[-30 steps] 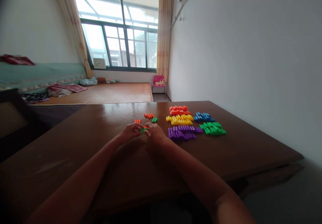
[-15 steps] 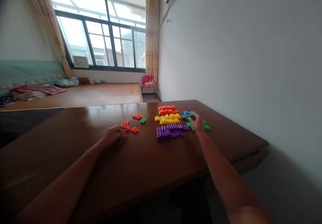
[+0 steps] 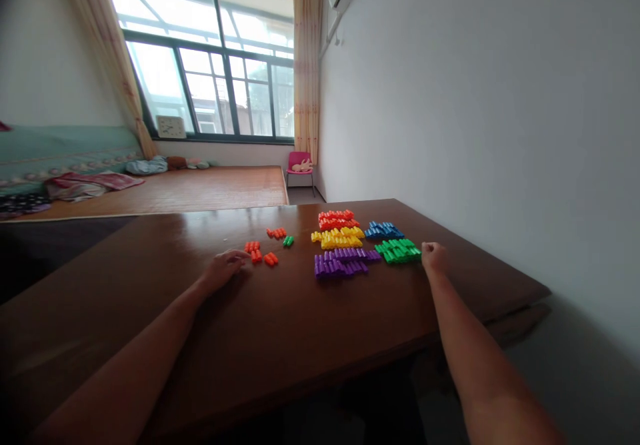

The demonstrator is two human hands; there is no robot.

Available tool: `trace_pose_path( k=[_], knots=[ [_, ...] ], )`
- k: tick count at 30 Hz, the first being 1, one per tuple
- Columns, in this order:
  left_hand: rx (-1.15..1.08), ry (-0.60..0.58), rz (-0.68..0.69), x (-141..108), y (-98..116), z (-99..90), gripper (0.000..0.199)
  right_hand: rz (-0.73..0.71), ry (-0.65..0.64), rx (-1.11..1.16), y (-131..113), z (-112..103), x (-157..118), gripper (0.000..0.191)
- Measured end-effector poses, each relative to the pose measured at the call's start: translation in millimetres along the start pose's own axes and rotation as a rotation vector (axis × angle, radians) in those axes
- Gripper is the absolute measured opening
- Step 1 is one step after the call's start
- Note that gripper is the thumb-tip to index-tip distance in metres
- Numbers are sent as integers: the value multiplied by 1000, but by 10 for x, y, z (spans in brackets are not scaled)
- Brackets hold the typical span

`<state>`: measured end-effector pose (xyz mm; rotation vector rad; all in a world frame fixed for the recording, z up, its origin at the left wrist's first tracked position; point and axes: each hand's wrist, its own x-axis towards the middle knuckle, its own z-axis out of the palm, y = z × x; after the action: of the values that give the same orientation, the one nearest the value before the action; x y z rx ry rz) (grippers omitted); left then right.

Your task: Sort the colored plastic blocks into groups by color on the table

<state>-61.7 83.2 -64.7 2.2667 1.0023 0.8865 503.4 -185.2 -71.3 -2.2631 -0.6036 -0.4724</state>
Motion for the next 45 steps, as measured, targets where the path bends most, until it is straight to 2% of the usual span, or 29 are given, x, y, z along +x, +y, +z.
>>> trace_pose_path(
  k=[2, 5, 7, 9, 12, 14, 16, 20, 25, 29, 33, 36, 38, 40, 42, 45],
  knots=[
    [80, 22, 100, 5, 7, 52, 27, -116, 79, 17, -253, 10, -47, 28],
    [172, -5, 236, 6, 81, 167, 31, -420, 50, 159, -937, 54, -312, 31],
    [216, -80, 299, -12, 157, 229, 34, -649, -103, 277, -1512, 120, -631, 31],
    [243, -163, 356, -44, 226, 249, 34, -836, -352, 337, -2070, 240, -1000, 27],
    [234, -185, 410, -93, 265, 208, 25, -1062, -609, 259, -2723, 506, -1468, 33],
    [209, -163, 422, -111, 242, 172, 24, -1123, -691, 148, -3009, 692, -1647, 46],
    [188, -133, 407, -115, 201, 157, 24, -1123, -741, 42, -3196, 838, -1716, 55],
    [171, -93, 380, -97, 140, 178, 24, -1101, -846, -63, -3359, 958, -1695, 50],
    [156, -89, 373, -78, 137, 187, 24, -1061, -837, -56, -3266, 844, -1658, 33],
    [149, -90, 380, -75, 131, 173, 26, -959, -735, -48, -2954, 596, -1412, 36],
    [152, -77, 377, -65, 88, 161, 26, -714, -559, -98, -2340, 285, -763, 34],
    [167, -68, 376, -44, 48, 159, 26, -493, -435, -220, -1694, 75, -208, 31],
    [176, -69, 380, -30, 30, 164, 27, -376, -387, -328, -1254, -22, 62, 31],
    [183, -73, 387, -21, 24, 169, 27, -322, -378, -424, -875, -67, 221, 31],
    [188, -69, 386, -19, 25, 168, 27, -319, -407, -481, -605, -62, 291, 31],
    [198, -3, 306, -17, 12, 139, 26, -351, -450, -501, -482, 1, 300, 33]
  ],
)
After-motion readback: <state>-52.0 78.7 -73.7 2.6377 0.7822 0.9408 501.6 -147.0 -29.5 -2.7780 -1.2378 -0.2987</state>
